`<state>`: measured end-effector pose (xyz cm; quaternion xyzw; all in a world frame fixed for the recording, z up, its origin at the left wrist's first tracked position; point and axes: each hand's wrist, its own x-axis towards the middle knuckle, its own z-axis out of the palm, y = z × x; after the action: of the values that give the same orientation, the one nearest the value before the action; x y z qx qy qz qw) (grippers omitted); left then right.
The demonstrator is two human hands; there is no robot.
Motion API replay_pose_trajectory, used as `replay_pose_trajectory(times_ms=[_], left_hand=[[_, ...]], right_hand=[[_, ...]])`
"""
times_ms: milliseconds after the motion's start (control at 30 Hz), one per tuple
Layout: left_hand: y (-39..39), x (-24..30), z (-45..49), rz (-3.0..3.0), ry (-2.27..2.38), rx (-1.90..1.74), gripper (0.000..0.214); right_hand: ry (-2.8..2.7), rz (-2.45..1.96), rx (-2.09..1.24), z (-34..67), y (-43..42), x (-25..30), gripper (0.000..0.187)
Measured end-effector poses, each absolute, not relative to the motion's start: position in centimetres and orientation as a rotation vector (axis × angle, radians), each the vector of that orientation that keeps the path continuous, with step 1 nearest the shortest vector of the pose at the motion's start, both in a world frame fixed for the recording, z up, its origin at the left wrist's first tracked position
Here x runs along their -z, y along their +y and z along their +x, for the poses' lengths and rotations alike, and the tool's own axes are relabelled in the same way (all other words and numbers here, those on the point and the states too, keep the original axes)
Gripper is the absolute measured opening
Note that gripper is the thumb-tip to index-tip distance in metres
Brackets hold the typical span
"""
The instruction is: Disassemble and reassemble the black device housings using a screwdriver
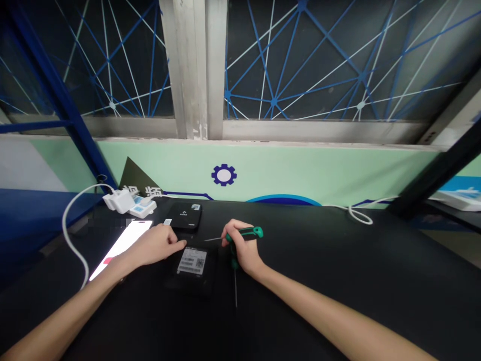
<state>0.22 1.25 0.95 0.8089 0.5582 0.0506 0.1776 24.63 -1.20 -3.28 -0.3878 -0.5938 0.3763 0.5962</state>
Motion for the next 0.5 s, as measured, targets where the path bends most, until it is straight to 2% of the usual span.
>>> replay_pose_trajectory(times_ms=[233, 500], left_hand=[[1.5, -0.6, 0.2, 2.423, 1.546, -0.392, 0.028], [1.4, -0.6, 0.2, 2.427, 1.416, -0.276, 0.033]], right_hand=[[-1.224, -0.75, -0.973, 24.8, -0.4, 4.7, 0.047], [-1.222, -0.783, -0.969, 24.6, -0.5, 4.5, 0.048]])
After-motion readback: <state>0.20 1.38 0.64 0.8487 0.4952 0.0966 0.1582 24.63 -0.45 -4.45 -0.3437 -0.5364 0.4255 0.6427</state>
